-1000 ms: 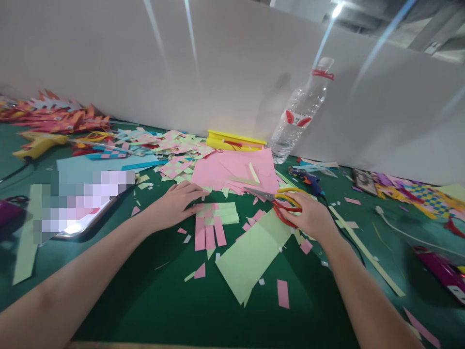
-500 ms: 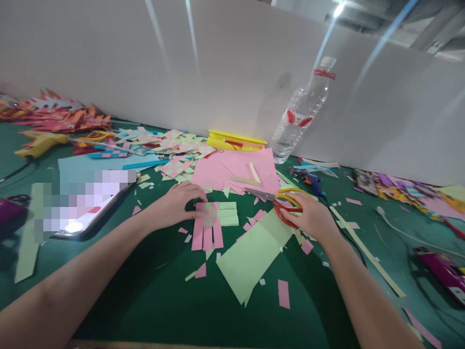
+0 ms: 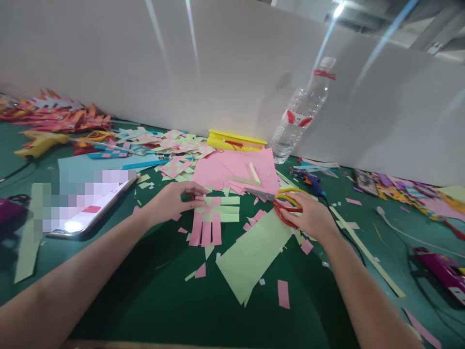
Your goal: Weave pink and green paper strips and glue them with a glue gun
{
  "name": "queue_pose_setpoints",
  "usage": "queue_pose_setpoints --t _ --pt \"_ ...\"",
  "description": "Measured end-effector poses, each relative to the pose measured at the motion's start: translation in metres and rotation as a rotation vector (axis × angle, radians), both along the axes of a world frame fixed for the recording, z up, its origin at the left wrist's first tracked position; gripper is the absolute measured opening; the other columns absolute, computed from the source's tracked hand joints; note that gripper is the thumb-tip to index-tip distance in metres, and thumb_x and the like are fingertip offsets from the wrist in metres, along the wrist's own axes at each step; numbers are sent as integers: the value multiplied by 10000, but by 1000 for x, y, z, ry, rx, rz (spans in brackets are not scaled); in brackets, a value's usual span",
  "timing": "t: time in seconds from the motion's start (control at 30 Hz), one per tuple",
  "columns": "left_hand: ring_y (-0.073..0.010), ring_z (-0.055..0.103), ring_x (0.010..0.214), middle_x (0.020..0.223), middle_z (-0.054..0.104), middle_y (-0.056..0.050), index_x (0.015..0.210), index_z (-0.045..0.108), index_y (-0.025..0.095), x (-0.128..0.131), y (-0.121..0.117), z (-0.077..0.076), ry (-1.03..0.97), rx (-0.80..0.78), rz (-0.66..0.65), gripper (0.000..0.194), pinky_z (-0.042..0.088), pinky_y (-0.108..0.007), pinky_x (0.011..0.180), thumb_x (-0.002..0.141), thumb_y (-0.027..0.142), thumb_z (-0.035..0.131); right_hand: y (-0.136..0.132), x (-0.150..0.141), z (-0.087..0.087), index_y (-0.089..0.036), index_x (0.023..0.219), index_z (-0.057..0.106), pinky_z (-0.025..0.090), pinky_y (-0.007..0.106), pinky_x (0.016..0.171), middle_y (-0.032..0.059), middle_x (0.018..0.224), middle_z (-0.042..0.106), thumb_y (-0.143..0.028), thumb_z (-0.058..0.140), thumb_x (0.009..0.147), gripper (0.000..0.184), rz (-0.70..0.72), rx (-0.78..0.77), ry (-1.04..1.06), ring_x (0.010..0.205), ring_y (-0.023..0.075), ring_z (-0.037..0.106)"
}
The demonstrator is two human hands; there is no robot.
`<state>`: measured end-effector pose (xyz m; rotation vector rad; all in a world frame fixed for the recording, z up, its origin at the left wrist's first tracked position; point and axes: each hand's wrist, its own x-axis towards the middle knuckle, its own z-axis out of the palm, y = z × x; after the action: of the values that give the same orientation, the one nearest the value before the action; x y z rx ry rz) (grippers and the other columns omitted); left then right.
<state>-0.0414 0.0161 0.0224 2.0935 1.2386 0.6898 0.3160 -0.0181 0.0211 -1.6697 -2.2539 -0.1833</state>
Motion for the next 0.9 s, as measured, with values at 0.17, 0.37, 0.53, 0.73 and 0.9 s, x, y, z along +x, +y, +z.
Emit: queue_pose_setpoints --t 0.17,0.37,0.53,0.73,0.9 --pt "-163 622 735 839 688 -31 873 680 211 1 0 0 -140 -50 91 312 522 -273 669 726 485 660 1 0 -1 -245 1132 597 554 345 720 58 1115 648 -390 536 808 361 -1 9 -12 999 248 624" --pt "-115 593 637 743 667 -1 779 671 205 2 0 -2 -376 -148 195 245 502 -217 607 669 414 735 1 1 -2 -224 1121 600 557 352 701 73 1104 653 -404 539 803 371 -6 30 -34 975 255 632" --pt "-79 560 554 703 650 16 747 661 202 3 -2 1 -492 -170 190 191 491 -202 587 670 351 752 0 1 -2 -237 1128 595 553 357 726 67 1099 653 -395 530 813 359 20 46 -23 983 251 629" --pt "-86 556 510 626 624 20 712 671 193 5 -6 3 -544 -185 170 181 497 -216 544 632 320 772 1 2 -3 -232 1115 604 553 352 723 71 1112 647 -402 552 796 364 -14 23 -18 987 253 626" --pt "-100 579 528 664 661 6 715 689 204 5 -5 2 -538 -167 156 168 516 -235 562 633 326 771 2 3 -3 -243 1129 596 556 345 705 63 1107 647 -403 545 801 368 -4 16 -20 972 244 630"
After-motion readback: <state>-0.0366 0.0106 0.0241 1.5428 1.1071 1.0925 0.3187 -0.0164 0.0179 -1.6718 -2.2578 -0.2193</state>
